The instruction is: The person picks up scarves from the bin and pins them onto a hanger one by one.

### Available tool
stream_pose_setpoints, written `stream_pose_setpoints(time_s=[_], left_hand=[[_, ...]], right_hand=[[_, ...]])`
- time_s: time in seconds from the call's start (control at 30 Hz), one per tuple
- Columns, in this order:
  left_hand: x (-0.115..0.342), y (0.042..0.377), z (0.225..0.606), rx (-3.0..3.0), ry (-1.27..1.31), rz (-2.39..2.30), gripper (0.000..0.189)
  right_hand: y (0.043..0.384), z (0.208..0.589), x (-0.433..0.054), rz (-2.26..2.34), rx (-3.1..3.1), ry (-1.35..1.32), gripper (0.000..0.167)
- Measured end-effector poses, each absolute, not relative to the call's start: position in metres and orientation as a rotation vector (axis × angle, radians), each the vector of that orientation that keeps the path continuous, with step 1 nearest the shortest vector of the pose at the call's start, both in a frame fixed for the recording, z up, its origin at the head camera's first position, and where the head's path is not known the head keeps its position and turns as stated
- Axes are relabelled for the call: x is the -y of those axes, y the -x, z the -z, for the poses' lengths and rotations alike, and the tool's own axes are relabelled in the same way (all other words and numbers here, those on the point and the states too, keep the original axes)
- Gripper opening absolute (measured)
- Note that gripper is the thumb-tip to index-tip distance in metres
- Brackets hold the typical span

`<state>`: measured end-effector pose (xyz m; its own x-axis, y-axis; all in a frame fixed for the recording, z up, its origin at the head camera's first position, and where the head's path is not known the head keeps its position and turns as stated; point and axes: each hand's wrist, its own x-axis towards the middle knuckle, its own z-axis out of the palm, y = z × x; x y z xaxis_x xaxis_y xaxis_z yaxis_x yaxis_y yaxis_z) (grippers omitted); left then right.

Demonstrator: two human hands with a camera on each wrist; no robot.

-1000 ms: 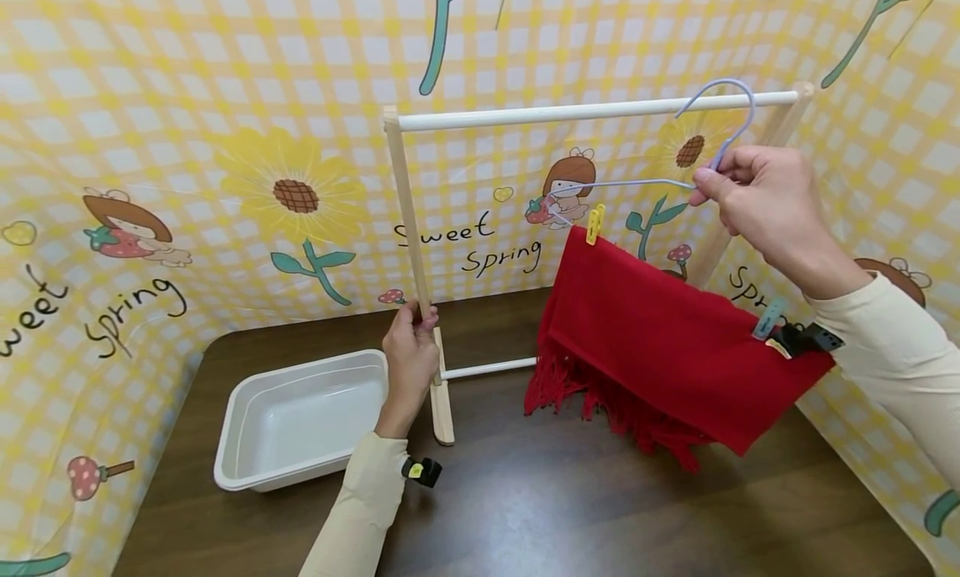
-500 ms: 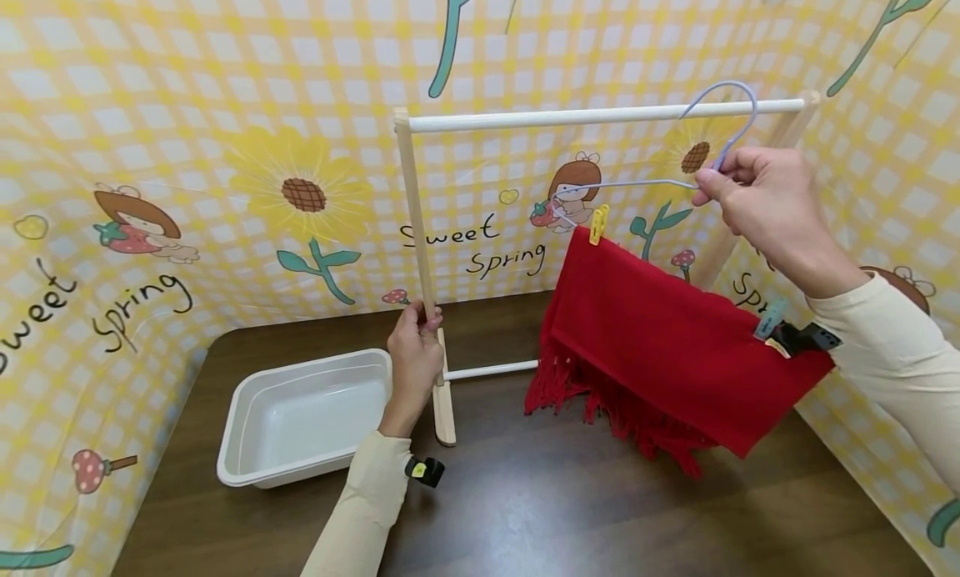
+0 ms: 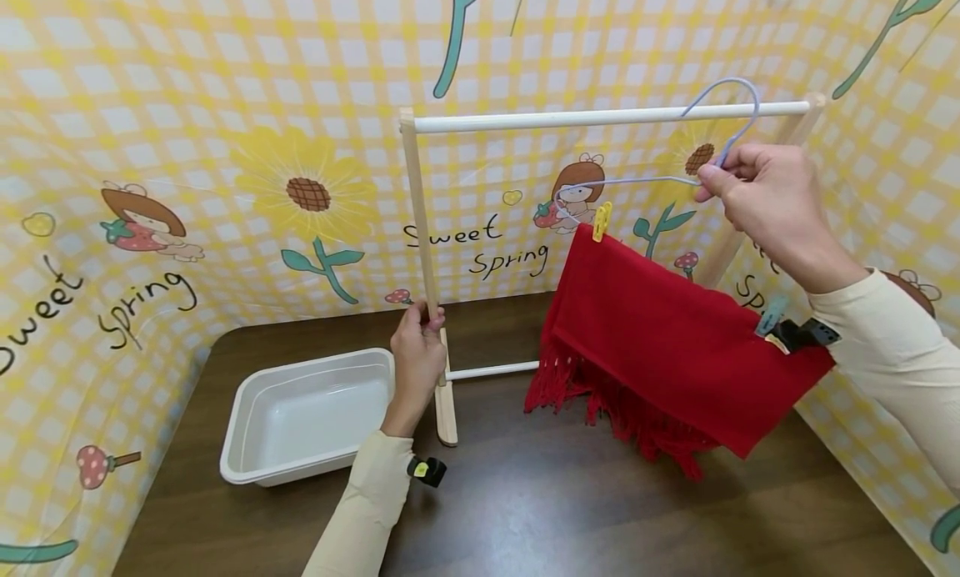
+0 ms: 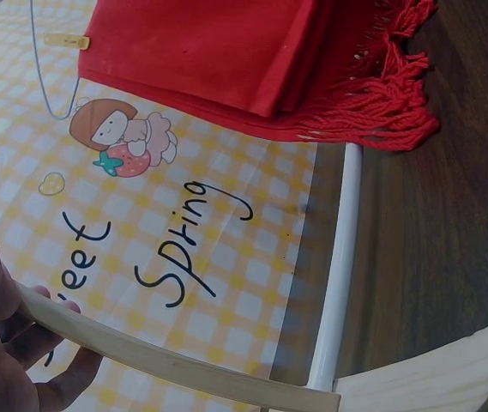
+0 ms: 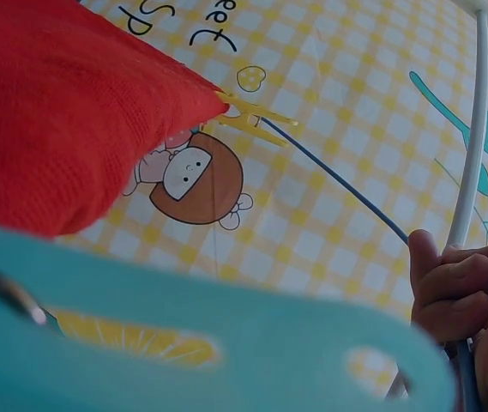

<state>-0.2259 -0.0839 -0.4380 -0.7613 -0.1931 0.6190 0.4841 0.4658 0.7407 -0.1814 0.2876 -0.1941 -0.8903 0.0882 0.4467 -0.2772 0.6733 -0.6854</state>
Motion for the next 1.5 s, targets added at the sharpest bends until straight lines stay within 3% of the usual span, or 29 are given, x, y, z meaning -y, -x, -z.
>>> stream_pose_setpoints(time_s=[1.5], left_hand=[[0.084, 0.226, 0.438, 2.070, 0.242, 1.341, 0.019]], right_hand=[[0.199, 0.183, -0.293, -1.054, 2.465, -0.016, 0.025]])
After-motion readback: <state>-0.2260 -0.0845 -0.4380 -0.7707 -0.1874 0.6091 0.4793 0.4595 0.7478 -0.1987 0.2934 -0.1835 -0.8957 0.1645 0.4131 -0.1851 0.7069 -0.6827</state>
